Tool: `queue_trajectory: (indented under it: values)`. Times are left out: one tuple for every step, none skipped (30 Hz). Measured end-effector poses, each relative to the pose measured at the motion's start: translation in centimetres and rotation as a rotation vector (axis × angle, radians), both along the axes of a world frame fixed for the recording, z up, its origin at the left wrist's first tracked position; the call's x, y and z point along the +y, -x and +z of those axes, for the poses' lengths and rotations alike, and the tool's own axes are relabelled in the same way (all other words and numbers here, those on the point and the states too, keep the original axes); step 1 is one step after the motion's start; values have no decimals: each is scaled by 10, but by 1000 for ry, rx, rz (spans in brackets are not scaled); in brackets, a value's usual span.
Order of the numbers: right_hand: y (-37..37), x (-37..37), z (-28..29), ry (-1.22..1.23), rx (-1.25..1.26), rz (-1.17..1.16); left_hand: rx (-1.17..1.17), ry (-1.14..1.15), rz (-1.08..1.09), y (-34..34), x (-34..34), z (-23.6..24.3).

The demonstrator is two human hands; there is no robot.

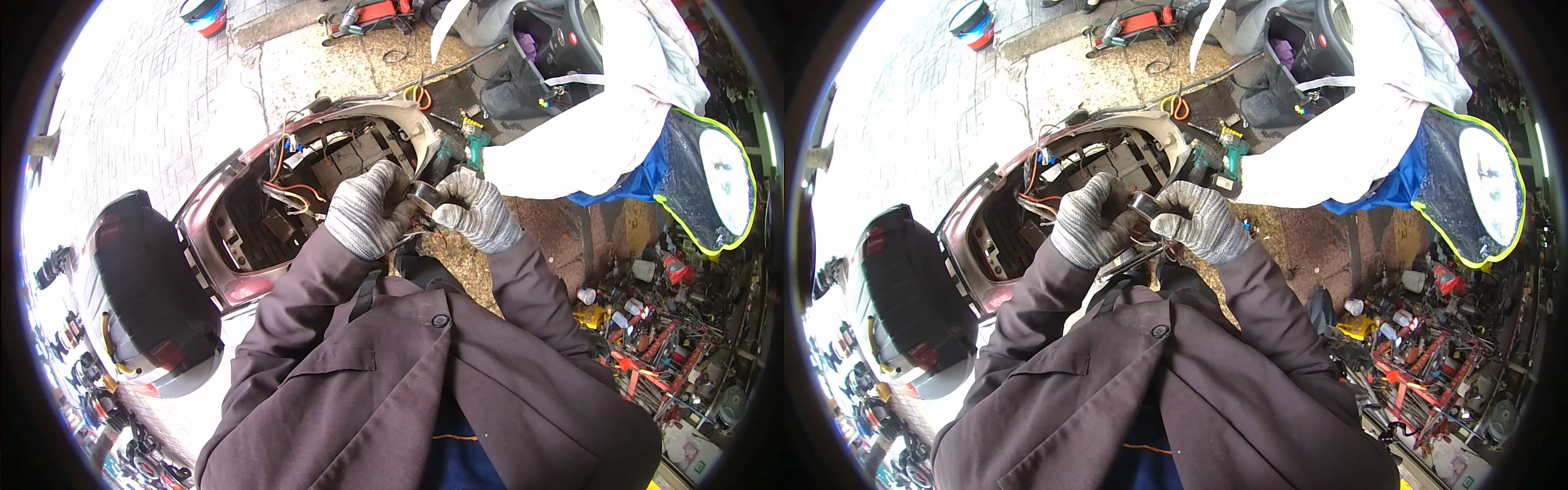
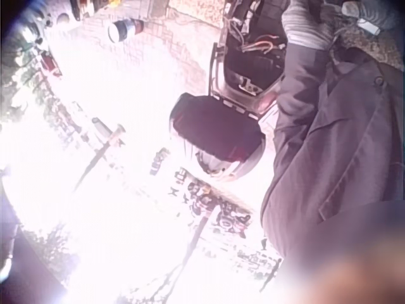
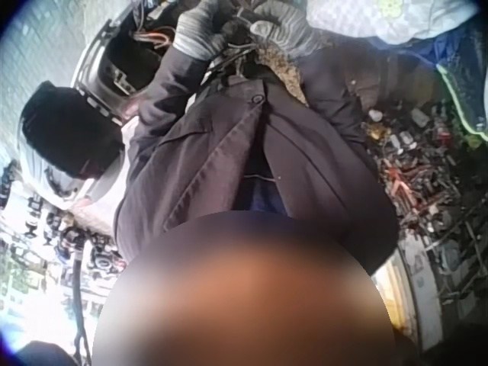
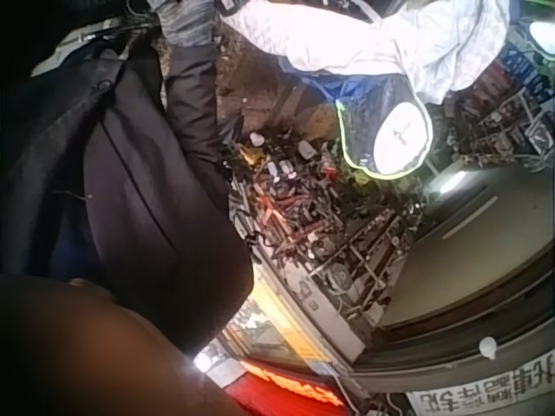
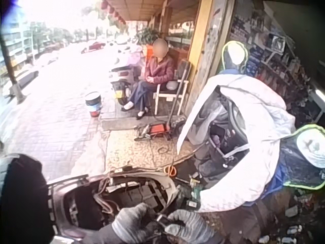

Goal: The person strips insulation from several colored wires and twists them together by hand. They then move to a scooter with its seat compartment open and continue twisting and connecting wires inside the compartment.

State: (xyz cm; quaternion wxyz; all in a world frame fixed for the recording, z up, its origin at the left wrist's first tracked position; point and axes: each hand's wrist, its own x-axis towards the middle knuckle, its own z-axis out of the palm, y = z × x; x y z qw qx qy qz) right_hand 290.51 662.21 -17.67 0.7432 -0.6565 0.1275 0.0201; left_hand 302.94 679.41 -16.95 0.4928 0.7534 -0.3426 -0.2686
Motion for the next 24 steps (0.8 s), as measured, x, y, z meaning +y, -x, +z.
queue_trajectory:
  values:
    - [0,1,0,28,-6,-10,20,36,-25,1,-2,-2]
    - [-1,1,0,57,-12,-20,37,72,-37,3,-4,-3]
    - [-2,1,1,84,-29,-39,2,6,-57,5,-3,-4]
    - [-3,1,1,128,-31,-55,-129,29,-49,7,-4,-5]
    - [-3,1,1,133,-41,-43,-138,41,-38,7,-4,-5]
    - [-3,1,2,137,-52,-43,-141,20,-31,8,-5,-5]
    - [-3,0,2,139,-52,-19,-144,0,-25,8,-5,-4]
    - [-2,-1,3,9,-22,2,-92,-3,-21,8,-5,-3]
    - [-2,-2,3,-42,-12,12,-114,-4,-36,8,-6,-2]
    - [-1,-4,3,-95,-9,34,-140,-10,-48,7,-5,-1]
    - [-1,-5,2,-152,-21,43,-175,-10,-62,6,-5,1]
    - [-1,-5,2,-163,-28,10,-105,-29,-70,5,-5,2]
    - [-1,-6,2,-80,-77,12,-45,-43,-79,3,-5,2]
    - [-1,-7,3,5,-126,4,5,-34,-80,1,-5,2]
    - [-1,-7,4,85,-169,3,131,-37,-72,0,-6,2]
    - [-1,-9,6,107,-85,26,247,-18,-57,-2,-6,2]
    - [-1,-9,8,223,-137,31,371,-6,-55,-2,-7,1]
    - [-2,-9,11,341,-190,35,325,11,-79,-7,-7,0]
    - [-2,-9,13,458,-243,40,296,37,-90,-8,-8,-2]
    - [-2,-8,16,482,-232,-11,277,29,-94,-9,-9,-3]
    - [-3,-7,18,642,-310,-15,253,-1,-84,-10,-9,-4]
    - [-4,-7,21,802,-388,-19,246,-27,-94,-10,-9,-4]
    - [-4,-6,22,964,-439,-21,268,-9,-89,-11,-9,-5]
    - [-5,-3,23,967,-425,-62,290,8,-85,-11,-10,-5]
